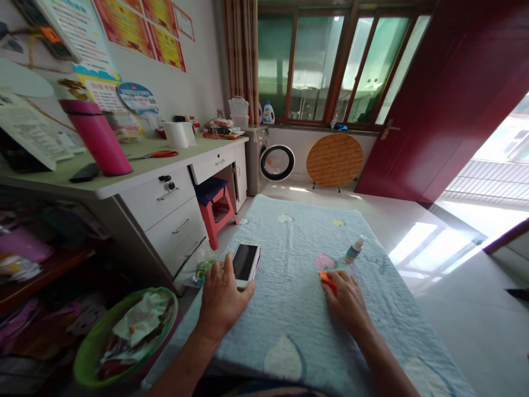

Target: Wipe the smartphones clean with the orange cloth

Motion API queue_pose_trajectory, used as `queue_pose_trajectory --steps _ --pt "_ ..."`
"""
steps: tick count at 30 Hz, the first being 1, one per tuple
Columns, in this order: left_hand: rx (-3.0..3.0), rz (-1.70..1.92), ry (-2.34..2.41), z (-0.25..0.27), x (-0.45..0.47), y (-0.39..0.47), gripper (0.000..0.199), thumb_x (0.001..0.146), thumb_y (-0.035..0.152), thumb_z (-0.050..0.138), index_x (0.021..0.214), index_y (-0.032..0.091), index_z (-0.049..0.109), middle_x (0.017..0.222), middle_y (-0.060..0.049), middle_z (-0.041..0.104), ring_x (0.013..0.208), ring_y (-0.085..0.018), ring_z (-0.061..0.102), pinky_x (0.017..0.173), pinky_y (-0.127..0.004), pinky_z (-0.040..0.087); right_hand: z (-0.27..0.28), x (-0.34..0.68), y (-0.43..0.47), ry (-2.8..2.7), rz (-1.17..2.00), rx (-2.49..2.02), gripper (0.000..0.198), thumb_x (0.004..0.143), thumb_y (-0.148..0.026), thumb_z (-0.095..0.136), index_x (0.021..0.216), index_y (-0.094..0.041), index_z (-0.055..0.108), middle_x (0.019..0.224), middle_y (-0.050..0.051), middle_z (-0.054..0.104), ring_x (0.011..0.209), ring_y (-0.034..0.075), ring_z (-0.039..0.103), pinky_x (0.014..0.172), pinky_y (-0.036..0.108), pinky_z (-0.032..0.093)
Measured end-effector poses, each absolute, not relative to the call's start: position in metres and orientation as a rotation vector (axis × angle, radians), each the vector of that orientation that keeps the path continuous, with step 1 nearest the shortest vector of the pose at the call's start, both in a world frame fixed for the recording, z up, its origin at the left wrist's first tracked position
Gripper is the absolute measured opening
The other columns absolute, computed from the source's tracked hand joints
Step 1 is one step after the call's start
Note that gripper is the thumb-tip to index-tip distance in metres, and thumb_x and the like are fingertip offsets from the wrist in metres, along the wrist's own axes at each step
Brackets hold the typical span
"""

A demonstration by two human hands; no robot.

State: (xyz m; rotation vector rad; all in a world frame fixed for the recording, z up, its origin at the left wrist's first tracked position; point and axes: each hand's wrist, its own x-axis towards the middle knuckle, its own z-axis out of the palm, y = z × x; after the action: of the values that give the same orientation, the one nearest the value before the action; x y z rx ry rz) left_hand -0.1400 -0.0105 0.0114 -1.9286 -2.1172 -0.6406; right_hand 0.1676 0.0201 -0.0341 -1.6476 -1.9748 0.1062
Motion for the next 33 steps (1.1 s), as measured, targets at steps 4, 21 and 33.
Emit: queue_pose_trajectory --steps 4,21,33 --pt "-1.928 -0.670 -2.160 0.008 -0.143 -0.008 0.073 0.078 0.040 0.060 0.136 0.004 0.036 0.102 -0.015 0.056 0.100 -0.033 0.053 0.095 -0.046 0.040 -0.039 0.166 0.019 -1.980 0.146 -1.627 0.027 0.086 -0.026 0.048 0.104 -0.020 0.067 0.102 0.010 0.063 0.094 0.024 0.056 0.088 0.039 0.044" --pt "-2.254 -0.949 -1.791 0.037 -0.114 -0.029 0.091 0.077 0.035 0.058 0.151 0.011 0.010 0.118 -0.016 0.046 0.109 -0.035 0.044 0.101 -0.052 0.032 -0.037 0.167 0.018 -1.917 0.229 -1.561 0.023 0.087 -0.020 0.046 0.095 -0.021 0.067 0.096 0.008 0.063 0.093 0.023 0.055 0.087 0.036 0.045" --pt "-2.640 -0.835 -2.063 -0.013 -0.030 -0.005 0.084 0.071 0.033 0.060 0.145 0.006 0.031 0.113 -0.016 0.048 0.106 -0.034 0.043 0.100 -0.049 0.031 -0.033 0.170 0.015 -1.849 0.239 -1.668 0.020 0.087 -0.021 0.047 0.093 -0.022 0.066 0.088 0.006 0.059 0.087 0.022 0.055 0.081 0.034 0.044"
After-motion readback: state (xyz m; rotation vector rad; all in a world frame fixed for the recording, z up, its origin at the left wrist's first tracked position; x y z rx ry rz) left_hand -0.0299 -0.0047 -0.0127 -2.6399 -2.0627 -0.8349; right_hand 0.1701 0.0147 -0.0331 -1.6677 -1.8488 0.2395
